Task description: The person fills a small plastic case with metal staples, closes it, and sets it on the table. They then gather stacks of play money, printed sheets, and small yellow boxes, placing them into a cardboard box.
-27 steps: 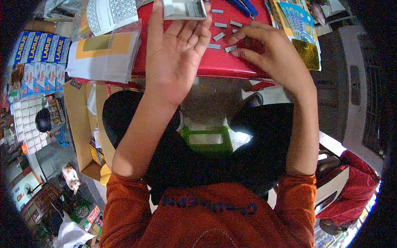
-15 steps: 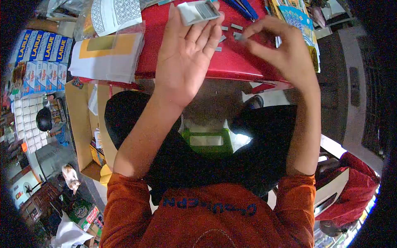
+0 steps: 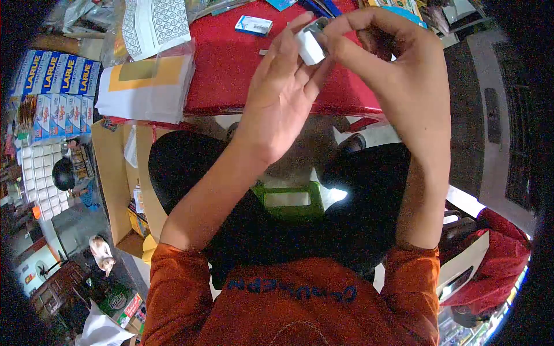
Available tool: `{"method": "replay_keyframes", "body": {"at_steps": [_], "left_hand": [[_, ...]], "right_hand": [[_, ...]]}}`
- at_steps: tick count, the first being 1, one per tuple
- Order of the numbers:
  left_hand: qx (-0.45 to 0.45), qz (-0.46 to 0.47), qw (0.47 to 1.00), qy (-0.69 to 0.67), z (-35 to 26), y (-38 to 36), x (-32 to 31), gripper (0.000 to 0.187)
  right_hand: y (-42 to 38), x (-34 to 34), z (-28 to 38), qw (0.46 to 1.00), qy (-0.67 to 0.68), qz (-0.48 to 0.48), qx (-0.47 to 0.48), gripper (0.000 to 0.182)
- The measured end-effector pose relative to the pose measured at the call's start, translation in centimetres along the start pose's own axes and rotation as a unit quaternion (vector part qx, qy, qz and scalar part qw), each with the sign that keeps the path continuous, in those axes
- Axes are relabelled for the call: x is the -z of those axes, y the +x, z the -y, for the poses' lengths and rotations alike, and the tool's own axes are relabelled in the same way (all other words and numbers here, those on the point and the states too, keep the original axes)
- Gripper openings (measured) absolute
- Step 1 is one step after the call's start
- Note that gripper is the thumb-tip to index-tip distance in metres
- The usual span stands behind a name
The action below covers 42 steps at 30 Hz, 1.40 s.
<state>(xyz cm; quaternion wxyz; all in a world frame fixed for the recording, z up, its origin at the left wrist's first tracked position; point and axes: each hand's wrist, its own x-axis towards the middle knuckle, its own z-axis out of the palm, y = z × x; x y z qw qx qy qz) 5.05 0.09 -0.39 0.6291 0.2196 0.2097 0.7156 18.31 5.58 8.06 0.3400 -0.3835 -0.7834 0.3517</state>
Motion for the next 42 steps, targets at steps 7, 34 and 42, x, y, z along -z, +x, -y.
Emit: {"method": "replay_keyframes", "body": {"at_steps": [7,34,42], "left_hand": [[0.006,-0.039,0.999,-0.008,-0.2,-0.1,-0.3,0.064],[0.092,-0.094,0.991,-0.014,-1.8,-0.4,0.5,0.060],[0.056,-0.058,0.968,-0.237,-5.0,0.3,2.8,0.064]], "right_hand": [[0.0,0.0,0.2,0.999,-0.018,0.021,0.027,0.016],[1.0,0.3,-1.5,0.948,-0.175,0.097,0.248,0.044],[1.7,-0.7,-3.2,0.975,-0.081,-0.039,0.203,0.018]]}}
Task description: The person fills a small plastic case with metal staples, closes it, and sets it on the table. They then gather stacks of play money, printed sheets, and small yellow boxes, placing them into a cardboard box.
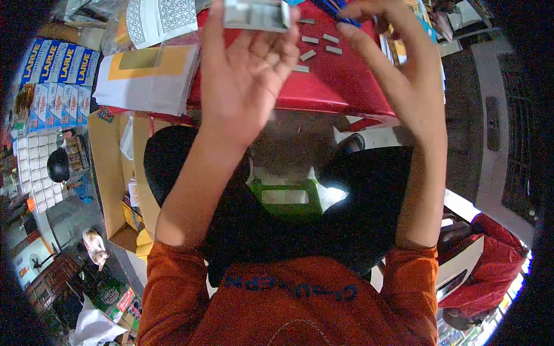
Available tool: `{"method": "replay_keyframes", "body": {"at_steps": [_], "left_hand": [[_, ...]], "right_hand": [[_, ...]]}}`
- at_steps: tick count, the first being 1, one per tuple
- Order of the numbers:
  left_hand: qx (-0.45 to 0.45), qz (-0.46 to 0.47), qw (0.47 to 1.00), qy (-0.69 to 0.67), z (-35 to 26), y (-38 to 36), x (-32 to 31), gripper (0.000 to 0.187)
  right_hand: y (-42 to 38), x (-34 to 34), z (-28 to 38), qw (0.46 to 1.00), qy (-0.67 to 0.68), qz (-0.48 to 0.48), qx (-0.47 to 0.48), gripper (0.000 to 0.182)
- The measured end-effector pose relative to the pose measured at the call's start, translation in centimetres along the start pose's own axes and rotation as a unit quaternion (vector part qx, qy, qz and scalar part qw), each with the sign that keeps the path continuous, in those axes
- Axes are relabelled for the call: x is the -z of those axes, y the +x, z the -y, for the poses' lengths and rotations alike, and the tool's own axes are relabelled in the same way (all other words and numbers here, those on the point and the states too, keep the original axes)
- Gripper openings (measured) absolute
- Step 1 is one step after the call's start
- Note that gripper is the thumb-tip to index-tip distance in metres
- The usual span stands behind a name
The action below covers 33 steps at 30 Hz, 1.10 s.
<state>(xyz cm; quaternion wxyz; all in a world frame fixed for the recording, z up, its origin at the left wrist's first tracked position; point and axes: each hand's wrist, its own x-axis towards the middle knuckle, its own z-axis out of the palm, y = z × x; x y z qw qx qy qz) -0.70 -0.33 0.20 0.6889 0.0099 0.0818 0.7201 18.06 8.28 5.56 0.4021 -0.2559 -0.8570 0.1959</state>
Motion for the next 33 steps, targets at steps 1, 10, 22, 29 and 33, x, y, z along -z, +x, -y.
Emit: {"method": "replay_keyframes", "body": {"at_steps": [1,10,22,29,33], "left_hand": [[-0.021,-0.010,0.999,-0.043,0.1,0.1,-0.5,0.061],[-0.028,0.002,0.999,-0.021,0.0,0.0,-0.2,0.057],[-0.030,-0.024,0.999,0.036,1.7,-0.1,-0.7,0.058],[-0.059,0.030,0.978,0.197,3.3,0.6,0.5,0.056],[-0.095,0.021,0.964,0.247,4.7,0.6,0.2,0.056]], "right_hand": [[-0.2,0.5,-0.8,0.996,-0.047,0.069,-0.036,0.021],[-2.2,-1.1,-5.7,0.974,-0.183,0.133,-0.018,0.018],[-1.4,0.8,-3.5,0.986,-0.104,0.099,-0.080,0.019],[-0.1,2.3,2.7,0.989,0.020,0.074,-0.128,0.017],[0.0,3.3,3.2,0.969,0.048,0.161,-0.180,0.020]]}}
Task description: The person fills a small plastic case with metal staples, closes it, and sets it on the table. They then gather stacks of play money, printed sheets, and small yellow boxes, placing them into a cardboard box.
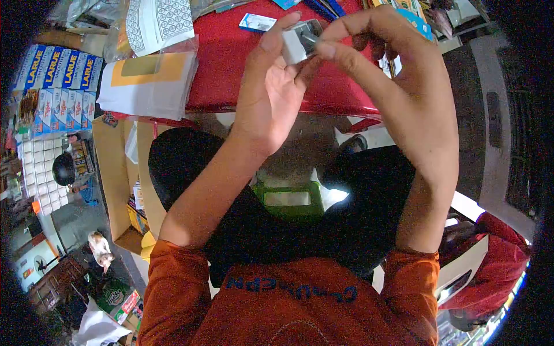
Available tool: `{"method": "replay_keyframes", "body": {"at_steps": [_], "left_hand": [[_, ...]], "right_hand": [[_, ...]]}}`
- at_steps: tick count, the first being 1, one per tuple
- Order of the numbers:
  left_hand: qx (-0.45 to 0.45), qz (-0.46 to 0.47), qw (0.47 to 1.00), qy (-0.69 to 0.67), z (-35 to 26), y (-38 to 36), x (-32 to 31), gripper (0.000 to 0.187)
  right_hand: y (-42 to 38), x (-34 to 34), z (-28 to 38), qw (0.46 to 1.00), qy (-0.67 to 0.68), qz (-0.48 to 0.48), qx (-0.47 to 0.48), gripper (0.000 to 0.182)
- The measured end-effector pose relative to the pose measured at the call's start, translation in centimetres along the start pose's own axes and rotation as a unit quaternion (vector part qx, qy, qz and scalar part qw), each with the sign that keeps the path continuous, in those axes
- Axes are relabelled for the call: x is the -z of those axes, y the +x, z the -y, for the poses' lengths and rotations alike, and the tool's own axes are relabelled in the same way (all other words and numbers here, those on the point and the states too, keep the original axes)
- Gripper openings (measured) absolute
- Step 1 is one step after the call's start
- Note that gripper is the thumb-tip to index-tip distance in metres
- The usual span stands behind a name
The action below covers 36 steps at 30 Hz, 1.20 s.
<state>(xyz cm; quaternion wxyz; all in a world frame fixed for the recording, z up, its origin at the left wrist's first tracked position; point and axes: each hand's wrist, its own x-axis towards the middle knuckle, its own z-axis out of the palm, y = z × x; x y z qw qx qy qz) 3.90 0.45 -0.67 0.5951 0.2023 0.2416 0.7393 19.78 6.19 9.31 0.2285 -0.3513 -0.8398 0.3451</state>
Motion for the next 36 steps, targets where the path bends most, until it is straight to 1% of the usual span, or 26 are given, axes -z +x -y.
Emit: {"method": "replay_keyframes", "body": {"at_steps": [1,2,3,4,7,8,10,14,16,17,19,20,22,23,25,26,28,29,31,34,35,36], "left_hand": [[-0.001,0.006,1.000,0.002,0.2,-0.1,0.1,0.055],[-0.003,0.011,1.000,0.003,0.4,-0.1,0.2,0.055],[-0.003,0.012,1.000,0.003,0.4,-0.1,0.1,0.055],[-0.001,0.011,1.000,0.015,0.4,-0.1,0.1,0.054],[-0.002,0.005,0.999,0.041,0.4,-0.5,-0.3,0.053],[-0.006,0.000,0.999,0.054,0.5,-0.6,-0.4,0.053],[-0.001,0.005,0.999,0.039,0.7,-0.5,-0.3,0.052],[0.018,0.012,1.000,0.015,0.6,-0.4,-0.5,0.052],[0.026,0.010,1.000,-0.009,0.6,-0.4,-0.8,0.053],[0.033,0.008,0.999,-0.032,0.5,-0.5,-1.0,0.054],[0.043,-0.008,0.997,-0.056,0.3,-0.6,-1.0,0.056],[0.055,-0.023,0.995,-0.079,0.2,-0.6,-1.0,0.058],[0.067,-0.030,0.993,-0.090,0.1,-0.6,-0.7,0.059],[0.081,-0.036,0.991,-0.101,0.1,-0.6,-0.6,0.059],[0.079,-0.046,0.991,-0.095,0.0,-0.7,-0.9,0.059],[0.078,-0.056,0.991,-0.090,0.0,-0.7,-0.9,0.058],[0.077,-0.052,0.992,-0.082,0.1,-0.7,-0.8,0.057],[0.077,-0.047,0.993,-0.075,0.1,-0.7,-0.7,0.056],[0.075,-0.046,0.993,-0.075,0.2,-0.7,-0.7,0.055],[0.076,-0.048,0.993,-0.075,0.1,-0.7,-0.9,0.053],[0.079,-0.051,0.993,-0.076,0.0,-0.7,-1.0,0.053],[0.079,-0.051,0.993,-0.076,0.0,-0.8,-1.1,0.053]], "right_hand": [[0.2,0.1,-0.7,0.999,0.004,0.043,-0.016,0.017],[-0.7,0.0,-0.8,0.999,0.004,0.043,-0.017,0.017],[-0.6,-0.9,3.1,0.999,-0.030,-0.012,-0.034,0.019],[-0.7,-1.4,5.2,0.994,-0.065,-0.067,-0.052,0.021],[-0.7,-1.6,4.6,0.992,-0.082,-0.085,-0.046,0.021],[-0.6,-1.8,3.3,0.992,-0.082,-0.085,-0.046,0.021],[-0.1,-2.1,0.3,0.995,0.020,-0.080,0.063,0.015],[-0.1,-1.9,0.0,0.995,0.013,-0.078,0.064,0.015],[0.2,-1.6,0.6,0.998,-0.002,-0.034,0.048,0.016],[0.0,-1.4,1.5,0.998,-0.002,-0.033,0.049,0.016],[-0.2,-1.4,4.4,0.994,-0.081,-0.072,-0.010,0.019],[-0.2,-1.5,4.1,0.994,-0.081,-0.071,-0.009,0.019],[0.0,-1.9,3.1,0.990,-0.065,-0.128,0.009,0.016],[0.0,-1.9,3.1,0.990,-0.065,-0.128,0.009,0.016],[-0.2,-2.0,3.2,0.985,-0.093,-0.127,0.064,0.017],[-0.1,-1.9,3.2,0.986,-0.093,-0.127,0.064,0.017],[-0.1,-1.5,3.0,0.990,-0.100,-0.075,0.060,0.016],[0.0,-1.4,2.6,0.990,-0.100,-0.075,0.060,0.016],[0.0,-1.5,1.6,0.993,-0.015,-0.066,0.097,0.016],[0.0,-1.9,1.2,0.991,0.021,-0.088,0.094,0.016],[-0.1,-1.8,1.4,0.991,0.021,-0.088,0.094,0.016],[-0.2,-1.8,1.9,0.991,-0.025,-0.093,0.089,0.017]]}}
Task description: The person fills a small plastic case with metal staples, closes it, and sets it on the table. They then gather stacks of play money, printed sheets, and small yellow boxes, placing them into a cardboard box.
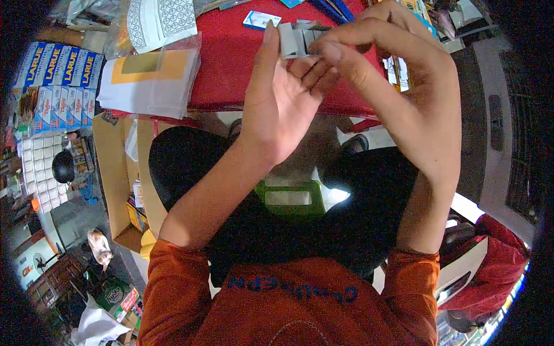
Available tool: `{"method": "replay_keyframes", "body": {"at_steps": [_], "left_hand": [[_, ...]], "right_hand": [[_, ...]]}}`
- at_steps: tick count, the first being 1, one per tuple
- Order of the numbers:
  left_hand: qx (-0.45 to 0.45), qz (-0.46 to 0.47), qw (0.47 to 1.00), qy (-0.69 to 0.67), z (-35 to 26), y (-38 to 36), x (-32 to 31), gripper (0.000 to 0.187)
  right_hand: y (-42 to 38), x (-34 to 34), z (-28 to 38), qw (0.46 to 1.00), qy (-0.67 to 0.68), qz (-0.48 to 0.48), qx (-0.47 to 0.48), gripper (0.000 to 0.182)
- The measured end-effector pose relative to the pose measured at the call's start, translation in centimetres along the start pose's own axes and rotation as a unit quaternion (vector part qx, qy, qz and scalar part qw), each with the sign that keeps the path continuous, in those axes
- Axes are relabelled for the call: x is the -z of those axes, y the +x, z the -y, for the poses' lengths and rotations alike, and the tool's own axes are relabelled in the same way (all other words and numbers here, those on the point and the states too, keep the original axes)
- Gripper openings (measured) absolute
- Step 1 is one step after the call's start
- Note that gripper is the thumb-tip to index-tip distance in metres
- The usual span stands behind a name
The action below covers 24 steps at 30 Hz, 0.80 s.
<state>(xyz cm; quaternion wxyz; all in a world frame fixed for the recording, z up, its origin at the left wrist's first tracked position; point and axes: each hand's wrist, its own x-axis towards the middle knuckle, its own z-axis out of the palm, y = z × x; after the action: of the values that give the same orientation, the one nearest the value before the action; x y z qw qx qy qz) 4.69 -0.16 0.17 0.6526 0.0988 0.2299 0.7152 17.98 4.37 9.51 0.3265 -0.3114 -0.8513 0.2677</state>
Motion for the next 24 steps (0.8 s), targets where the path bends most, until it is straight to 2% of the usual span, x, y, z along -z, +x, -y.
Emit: {"method": "replay_keyframes", "body": {"at_steps": [1,5,7,8,10,13,14,16,17,19,20,21,23,24], "left_hand": [[0.001,-0.003,1.000,0.002,0.0,0.0,-0.1,0.054],[0.014,0.002,1.000,0.006,-0.1,0.1,0.3,0.058],[0.016,0.009,0.999,0.030,0.0,-0.1,0.2,0.060],[0.017,0.015,0.998,0.054,0.1,-0.2,0.1,0.061],[0.024,0.010,0.998,0.059,0.1,-0.2,0.3,0.061],[0.032,-0.002,0.998,0.051,0.1,-0.1,0.4,0.063],[0.036,-0.008,0.999,0.040,0.1,0.0,0.4,0.065],[0.037,-0.008,0.998,0.044,-0.3,0.0,0.3,0.066],[0.038,-0.007,0.998,0.049,-0.6,0.0,0.3,0.068],[0.040,0.012,0.998,0.045,-1.1,0.2,1.3,0.068],[0.042,0.031,0.998,0.041,-1.5,0.4,1.8,0.069],[0.042,0.031,0.998,0.041,-2.0,0.6,2.1,0.069],[0.029,0.054,0.998,-0.016,-3.1,0.8,2.5,0.069],[0.035,0.036,0.986,-0.157,-3.8,0.4,1.6,0.063]], "right_hand": [[0.1,0.1,0.3,0.999,-0.047,-0.001,0.000,0.018],[0.2,0.3,0.2,0.995,-0.074,0.027,0.054,0.019],[0.3,0.5,-1.2,0.994,0.010,0.051,0.092,0.023],[0.4,0.4,-2.0,0.994,0.011,0.051,0.092,0.023],[0.6,0.1,-3.2,0.984,-0.050,0.071,0.156,0.026],[0.6,0.6,-3.1,0.981,-0.074,0.078,0.161,0.026],[0.5,0.2,-3.0,0.981,-0.074,0.078,0.162,0.026],[0.1,-0.9,-2.7,0.991,0.074,-0.010,0.107,0.025],[0.3,-0.4,-2.4,0.991,0.074,-0.009,0.108,0.025],[0.9,0.8,-1.7,1.000,0.011,0.009,0.027,0.023],[0.8,-0.1,-2.2,0.996,0.071,-0.044,0.030,0.020],[0.8,-0.6,-2.3,0.996,0.070,-0.043,0.030,0.020],[0.7,-1.4,-2.4,0.994,-0.002,-0.112,0.009,0.016],[0.7,-1.4,-3.3,0.994,-0.003,-0.112,0.009,0.016]]}}
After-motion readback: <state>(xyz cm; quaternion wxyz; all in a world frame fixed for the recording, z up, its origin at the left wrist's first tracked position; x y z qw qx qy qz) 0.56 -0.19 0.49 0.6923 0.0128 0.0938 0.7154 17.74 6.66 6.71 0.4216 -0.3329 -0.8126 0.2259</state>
